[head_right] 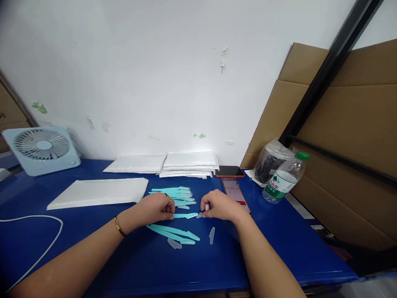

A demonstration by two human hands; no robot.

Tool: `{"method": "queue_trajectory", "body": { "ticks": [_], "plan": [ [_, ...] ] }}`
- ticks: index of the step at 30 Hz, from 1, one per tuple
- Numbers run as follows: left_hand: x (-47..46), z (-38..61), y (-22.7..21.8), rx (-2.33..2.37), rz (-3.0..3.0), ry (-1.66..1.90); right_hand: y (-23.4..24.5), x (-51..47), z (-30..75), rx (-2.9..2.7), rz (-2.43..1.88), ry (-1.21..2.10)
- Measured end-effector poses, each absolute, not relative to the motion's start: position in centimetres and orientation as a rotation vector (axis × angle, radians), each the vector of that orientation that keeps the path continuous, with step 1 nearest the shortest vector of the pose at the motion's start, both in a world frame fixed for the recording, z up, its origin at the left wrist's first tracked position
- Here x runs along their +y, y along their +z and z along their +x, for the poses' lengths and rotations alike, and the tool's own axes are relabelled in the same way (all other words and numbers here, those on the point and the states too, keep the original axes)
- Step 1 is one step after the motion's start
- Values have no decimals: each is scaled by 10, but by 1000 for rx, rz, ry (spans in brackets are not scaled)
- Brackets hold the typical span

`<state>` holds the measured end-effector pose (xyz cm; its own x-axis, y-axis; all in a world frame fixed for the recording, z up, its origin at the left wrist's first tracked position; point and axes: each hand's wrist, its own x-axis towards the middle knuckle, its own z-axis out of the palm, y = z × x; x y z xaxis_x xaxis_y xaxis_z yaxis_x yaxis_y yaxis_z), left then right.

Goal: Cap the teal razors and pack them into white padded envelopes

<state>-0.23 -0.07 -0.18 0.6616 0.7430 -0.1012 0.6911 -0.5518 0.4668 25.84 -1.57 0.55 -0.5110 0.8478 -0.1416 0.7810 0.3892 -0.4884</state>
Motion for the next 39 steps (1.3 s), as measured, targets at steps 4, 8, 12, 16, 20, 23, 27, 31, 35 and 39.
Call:
{"method": "queue_trajectory", "body": {
  "ticks": [4,8,12,16,20,23,27,31,35,39],
  "plan": [
    [1,-3,-2,1135,2436,159,5,-15,257,-2518,-1465,763],
    [1,-3,-3,1127,2461,175,6,-15,252,-2543,-1377,733],
    [2,-2,-3,1131,2497,189,7,-16,247,-2550,-1342,681],
    [3,-3,-5,1128,2545,213,5,-17,242,-2516,-1327,656],
    [6,-3,-8,1115,2597,243,-4,-15,233,-2464,-1304,641],
    [8,-4,-9,1136,2636,234,-7,-14,227,-2433,-1306,632],
    [4,-4,-4,1158,2682,313,5,-17,234,-2402,-1306,631],
    [-9,-2,7,957,2572,294,21,-24,256,-2623,-1092,910],
    [-16,0,9,831,2492,114,18,-24,267,-2805,-1080,1036],
    [-11,0,2,1022,2553,158,9,-18,263,-2733,-1260,908]
  ]
}}
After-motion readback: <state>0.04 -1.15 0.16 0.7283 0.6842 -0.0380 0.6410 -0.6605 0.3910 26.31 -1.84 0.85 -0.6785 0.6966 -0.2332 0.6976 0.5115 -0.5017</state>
